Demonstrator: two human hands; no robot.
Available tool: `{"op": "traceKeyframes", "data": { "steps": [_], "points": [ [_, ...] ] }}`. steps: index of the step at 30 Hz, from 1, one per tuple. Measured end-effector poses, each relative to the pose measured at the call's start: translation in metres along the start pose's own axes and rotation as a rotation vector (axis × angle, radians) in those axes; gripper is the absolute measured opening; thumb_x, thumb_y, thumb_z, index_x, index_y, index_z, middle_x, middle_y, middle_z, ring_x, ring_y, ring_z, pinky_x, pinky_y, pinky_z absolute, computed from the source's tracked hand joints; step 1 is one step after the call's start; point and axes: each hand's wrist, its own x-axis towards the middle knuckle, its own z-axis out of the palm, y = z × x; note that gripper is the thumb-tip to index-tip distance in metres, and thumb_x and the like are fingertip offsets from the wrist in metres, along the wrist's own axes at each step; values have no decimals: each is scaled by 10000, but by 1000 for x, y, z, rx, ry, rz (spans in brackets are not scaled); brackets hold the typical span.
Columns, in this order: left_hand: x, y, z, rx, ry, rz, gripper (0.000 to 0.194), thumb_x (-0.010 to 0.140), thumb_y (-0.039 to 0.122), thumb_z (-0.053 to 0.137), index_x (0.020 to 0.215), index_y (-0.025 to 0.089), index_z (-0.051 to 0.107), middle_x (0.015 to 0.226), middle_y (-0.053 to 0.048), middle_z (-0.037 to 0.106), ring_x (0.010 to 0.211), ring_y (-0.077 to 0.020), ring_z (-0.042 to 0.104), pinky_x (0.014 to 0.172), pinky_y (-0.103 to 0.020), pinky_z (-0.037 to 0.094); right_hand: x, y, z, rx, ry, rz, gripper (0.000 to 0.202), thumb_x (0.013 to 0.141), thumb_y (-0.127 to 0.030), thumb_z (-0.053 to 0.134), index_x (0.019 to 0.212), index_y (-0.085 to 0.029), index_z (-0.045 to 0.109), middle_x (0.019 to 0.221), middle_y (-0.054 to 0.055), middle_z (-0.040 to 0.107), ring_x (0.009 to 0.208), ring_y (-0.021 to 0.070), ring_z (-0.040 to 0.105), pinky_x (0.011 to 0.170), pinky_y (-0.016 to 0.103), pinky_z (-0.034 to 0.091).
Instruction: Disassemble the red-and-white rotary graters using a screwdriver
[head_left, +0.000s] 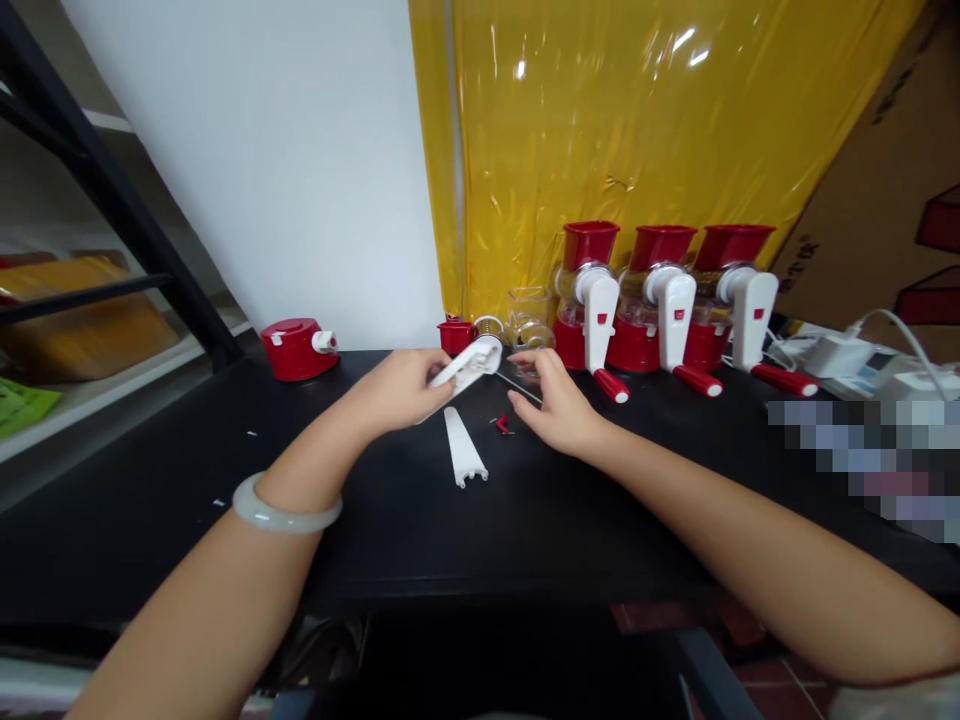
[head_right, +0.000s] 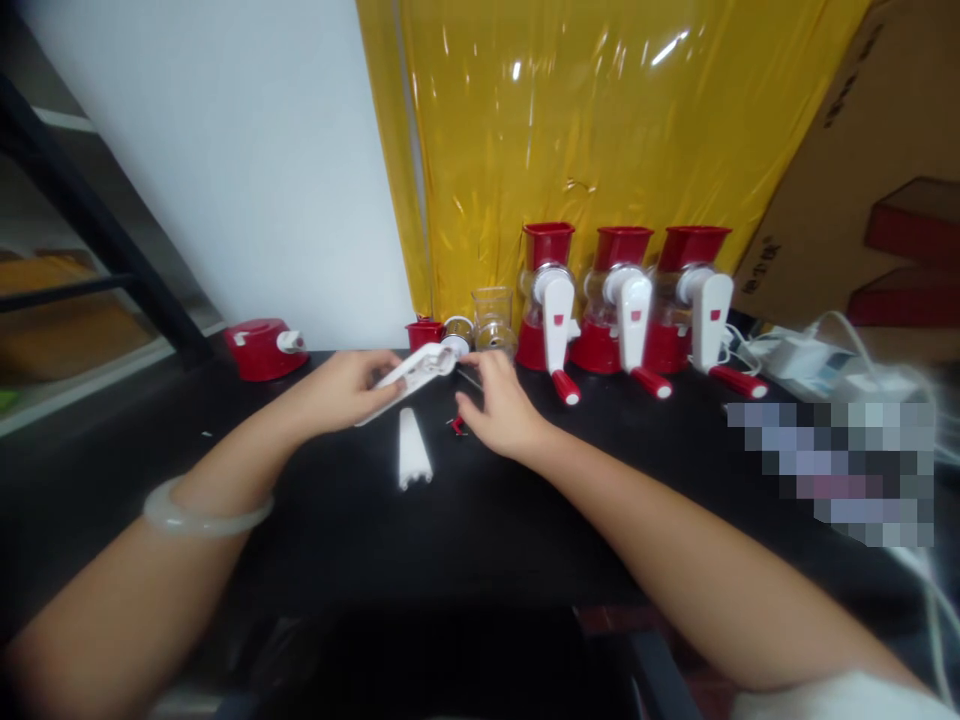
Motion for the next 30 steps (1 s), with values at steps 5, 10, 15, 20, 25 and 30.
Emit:
{"op": "traceKeyframes", "data": {
  "steps": [5,10,15,20,25,30],
  "points": [
    [-5,-33,-15,428,-227,-370,385,879,396,540,1060,78,658,989,-220,720,860,-326,692,684,-356,476,-4,-12,-1,-8,-262,-129,188,882,-294,629,1046,-206,653,1046,93,628,1052,232,558,979,456,458],
    [-35,-62,-4,543,-229,-489,418,888,351,545,1166,43,593,1035,-263,704,943,-371,700,733,-384,505,-10,-29,1,65,-482,-224,307,821,-434,726,1060,-241,725,1112,87,651,1112,224,541,1006,407,446],
    [-56,-69,4,528,-162,-470,367,902,323,511,1134,50,590,1041,-265,700,973,-369,696,778,-402,518,-14,-48,6,-35,-629,-260,271,877,-340,669,1130,-256,716,1140,85,632,1088,210,573,965,356,471],
    [-54,-64,5,495,-110,-483,376,902,351,497,1134,77,607,1094,-246,695,986,-353,694,789,-403,529,-10,-50,12,-145,-660,-267,170,905,-206,584,1007,-208,720,1000,74,615,906,170,610,845,313,486],
    [-51,-64,5,439,-121,-502,419,890,405,515,1126,80,633,1089,-248,697,1005,-357,687,801,-392,523,3,-49,27,81,-544,-126,27,840,-194,635,859,-176,640,809,19,603,703,120,577,698,265,471],
    [-62,-64,-3,389,-53,-420,542,887,507,519,1193,71,614,1131,-237,662,1042,-352,655,875,-397,500,27,-64,54,602,-372,360,227,762,-256,712,792,-201,495,641,-44,585,571,103,580,585,246,481]
  ]
}}
